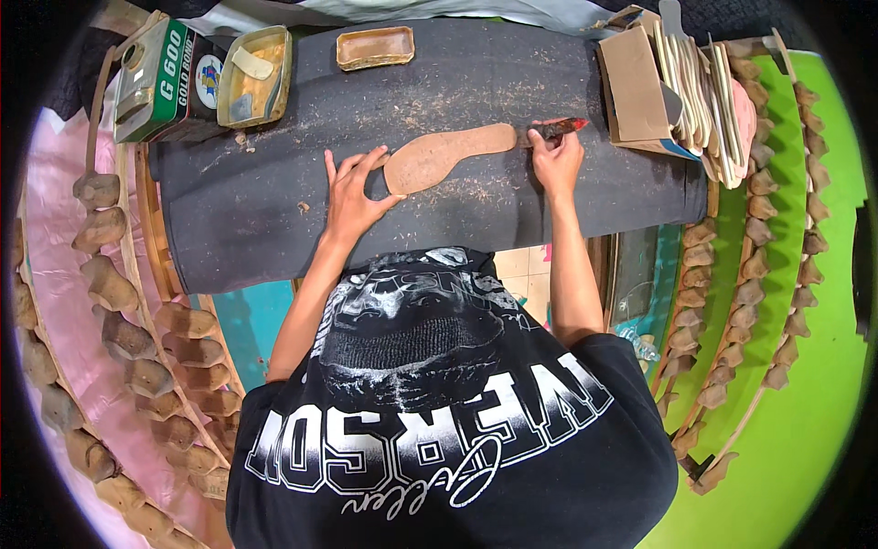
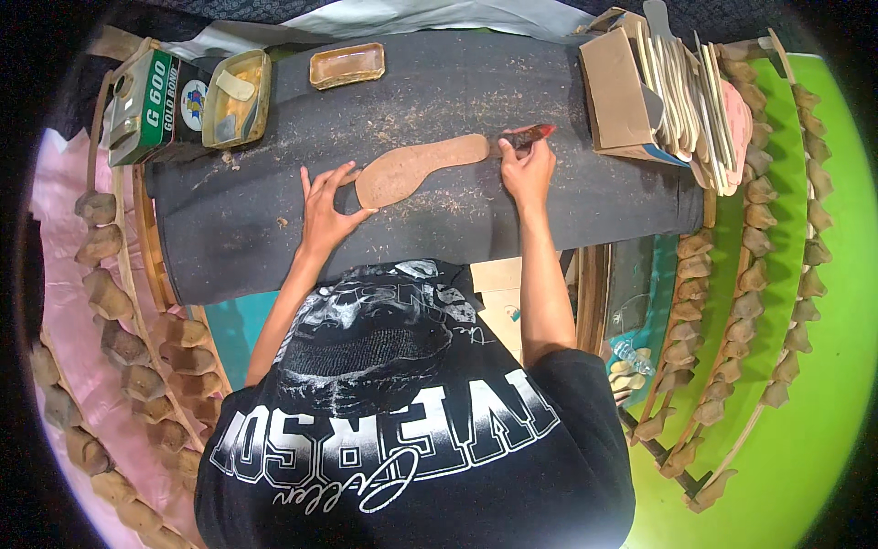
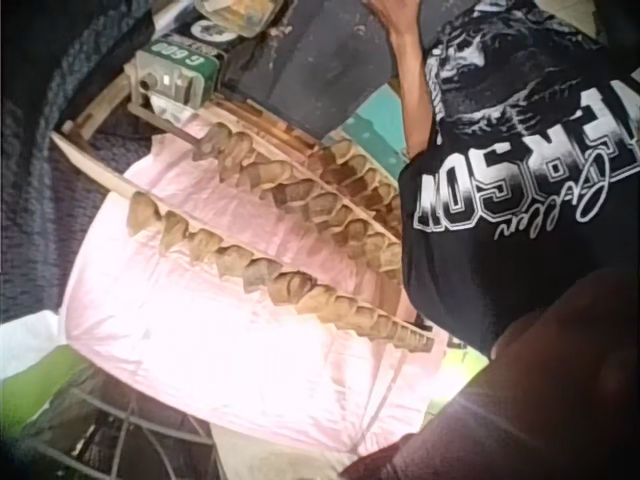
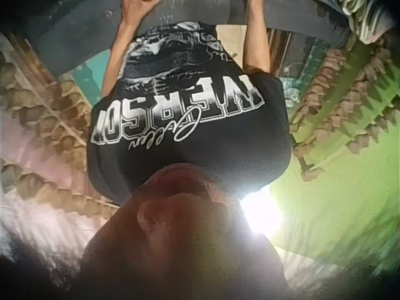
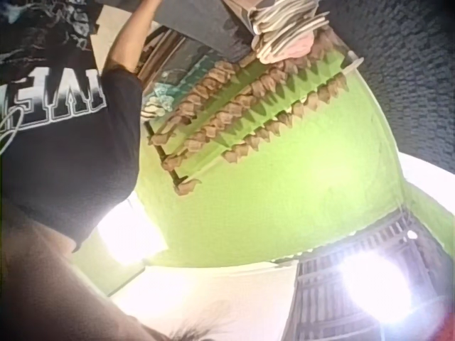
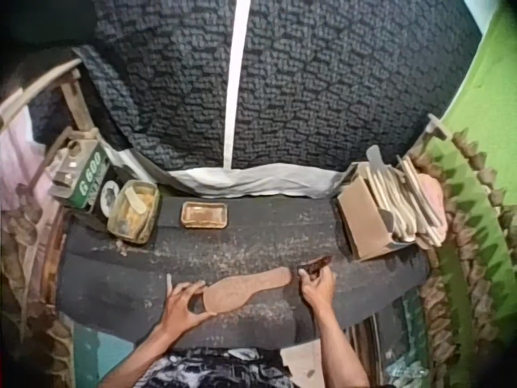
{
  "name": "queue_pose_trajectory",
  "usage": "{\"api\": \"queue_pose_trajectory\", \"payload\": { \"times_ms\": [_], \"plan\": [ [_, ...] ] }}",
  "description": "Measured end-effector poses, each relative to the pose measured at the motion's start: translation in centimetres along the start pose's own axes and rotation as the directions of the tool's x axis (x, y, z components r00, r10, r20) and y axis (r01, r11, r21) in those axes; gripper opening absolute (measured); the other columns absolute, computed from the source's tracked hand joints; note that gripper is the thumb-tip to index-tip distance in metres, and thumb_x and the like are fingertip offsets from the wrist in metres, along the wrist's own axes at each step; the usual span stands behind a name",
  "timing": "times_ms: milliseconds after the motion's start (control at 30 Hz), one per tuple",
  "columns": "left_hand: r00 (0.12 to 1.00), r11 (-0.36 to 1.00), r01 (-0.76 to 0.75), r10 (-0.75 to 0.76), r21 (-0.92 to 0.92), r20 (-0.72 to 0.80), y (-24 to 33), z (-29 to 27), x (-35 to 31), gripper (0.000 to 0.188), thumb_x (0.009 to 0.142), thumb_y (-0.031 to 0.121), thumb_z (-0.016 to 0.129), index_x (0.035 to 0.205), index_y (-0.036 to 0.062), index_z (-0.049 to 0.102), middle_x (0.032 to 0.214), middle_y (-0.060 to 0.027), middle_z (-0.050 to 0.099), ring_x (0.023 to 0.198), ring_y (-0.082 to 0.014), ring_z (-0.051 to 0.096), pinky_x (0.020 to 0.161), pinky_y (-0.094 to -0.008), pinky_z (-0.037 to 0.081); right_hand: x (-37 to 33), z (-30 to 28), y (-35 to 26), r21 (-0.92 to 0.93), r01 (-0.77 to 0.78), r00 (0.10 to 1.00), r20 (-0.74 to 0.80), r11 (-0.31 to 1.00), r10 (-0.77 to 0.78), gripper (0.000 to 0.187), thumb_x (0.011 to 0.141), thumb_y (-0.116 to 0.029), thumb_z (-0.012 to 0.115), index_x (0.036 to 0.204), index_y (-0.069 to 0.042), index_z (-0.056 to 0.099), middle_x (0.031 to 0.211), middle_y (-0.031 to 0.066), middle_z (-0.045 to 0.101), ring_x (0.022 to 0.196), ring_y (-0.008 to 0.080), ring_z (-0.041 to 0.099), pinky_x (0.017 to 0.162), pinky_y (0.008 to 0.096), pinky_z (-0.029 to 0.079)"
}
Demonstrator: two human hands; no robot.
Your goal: The person takes shoe insoles from a box, applies glue onto them using a brush, and places them into a basket.
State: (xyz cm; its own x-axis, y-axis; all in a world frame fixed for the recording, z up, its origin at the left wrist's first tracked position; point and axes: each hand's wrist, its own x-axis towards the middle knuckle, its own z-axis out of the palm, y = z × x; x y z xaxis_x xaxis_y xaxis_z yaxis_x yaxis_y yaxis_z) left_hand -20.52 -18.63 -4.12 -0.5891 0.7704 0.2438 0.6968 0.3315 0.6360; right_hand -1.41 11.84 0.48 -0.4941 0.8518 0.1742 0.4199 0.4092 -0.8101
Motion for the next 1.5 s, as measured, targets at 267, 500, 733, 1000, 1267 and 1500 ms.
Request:
{"api": "queue_pose_trajectory", "payload": {
  "times_ms": [267, 500, 733, 1000, 1267, 1500],
  "plan": [
    [1.000, 1.000, -0.008, 0.008, -0.009, -0.012, -0.1, 0.1, 0.1, 0.102, 0.062, 0.036, 0.101, 0.152, 0.0153, 0.056, 0.126, -0.0056, 0.076, 0.129, -0.0264, 0.063, 0.132, -0.0629, 0.010, -4.6, 7.1, -6.4, -0.104, 0.457, 0.889, 0.011, 0.883, -0.458, 0.022, 0.077, 0.006, 0.066, 0.096, -0.005, 0.061, 0.091, 0.0163, 0.065, 0.087, 0.0408, 0.067, 0.074, 0.0496, 0.055],
    [0.999, 1.000, -0.013, 0.013, 0.016, -0.035, -0.5, 0.5, 0.0, 0.103, 0.064, 0.035, 0.100, 0.153, 0.0147, 0.054, 0.126, -0.0040, 0.078, 0.130, -0.0266, 0.062, 0.132, -0.0623, 0.012, -8.7, 12.7, -9.2, 0.212, 0.270, 0.887, 0.324, 0.939, -0.329, 0.026, 0.086, -0.009, 0.074, 0.108, 0.000, 0.065, 0.098, 0.0220, 0.069, 0.089, 0.0423, 0.069, 0.080, 0.0511, 0.056],
    [0.999, 0.999, -0.011, 0.009, -0.044, -0.048, 0.2, -0.3, 0.0, 0.101, 0.065, 0.033, 0.099, 0.154, 0.0162, 0.054, 0.123, -0.0021, 0.079, 0.127, -0.0270, 0.062, 0.132, -0.0641, 0.012, -3.1, 9.7, -8.3, -0.054, 0.485, 0.871, 0.119, 0.873, -0.477, 0.022, 0.086, 0.000, 0.072, 0.106, -0.001, 0.064, 0.094, 0.0199, 0.069, 0.086, 0.0382, 0.071, 0.075, 0.0457, 0.057],
    [0.999, 0.997, 0.051, -0.052, -0.061, -0.007, -0.2, 0.0, -0.2, 0.105, 0.069, 0.035, 0.097, 0.159, 0.0153, 0.046, 0.127, -0.0025, 0.078, 0.134, -0.0265, 0.062, 0.132, -0.0632, 0.012, -9.5, 12.2, -9.6, 0.190, 0.361, 0.840, 0.360, 0.913, -0.406, 0.028, 0.084, -0.005, 0.075, 0.110, -0.004, 0.064, 0.097, 0.0200, 0.067, 0.084, 0.0414, 0.069, 0.072, 0.0508, 0.057],
    [0.996, 0.997, 0.069, -0.072, -0.046, -0.048, 1.4, 0.2, -0.8, 0.100, 0.075, 0.034, 0.092, 0.161, 0.0214, 0.044, 0.131, -0.0010, 0.075, 0.132, -0.0264, 0.062, 0.130, -0.0687, 0.011, -8.9, 10.7, -9.7, 0.080, 0.578, 0.767, 0.284, 0.812, -0.575, 0.019, 0.082, 0.001, 0.071, 0.100, -0.005, 0.067, 0.095, 0.0171, 0.067, 0.089, 0.0392, 0.068, 0.079, 0.0477, 0.056],
    [0.994, 0.996, 0.084, -0.081, 0.038, -0.070, 1.4, 0.8, -1.5, 0.098, 0.075, 0.034, 0.092, 0.160, 0.0178, 0.045, 0.133, -0.0020, 0.075, 0.134, -0.0260, 0.061, 0.131, -0.0650, 0.012, -9.6, 9.9, -9.4, 0.246, 0.348, 0.851, 0.323, 0.905, -0.415, 0.021, 0.082, 0.000, 0.072, 0.102, -0.003, 0.066, 0.096, 0.0170, 0.069, 0.089, 0.0398, 0.070, 0.079, 0.0468, 0.058]
  ]
}}
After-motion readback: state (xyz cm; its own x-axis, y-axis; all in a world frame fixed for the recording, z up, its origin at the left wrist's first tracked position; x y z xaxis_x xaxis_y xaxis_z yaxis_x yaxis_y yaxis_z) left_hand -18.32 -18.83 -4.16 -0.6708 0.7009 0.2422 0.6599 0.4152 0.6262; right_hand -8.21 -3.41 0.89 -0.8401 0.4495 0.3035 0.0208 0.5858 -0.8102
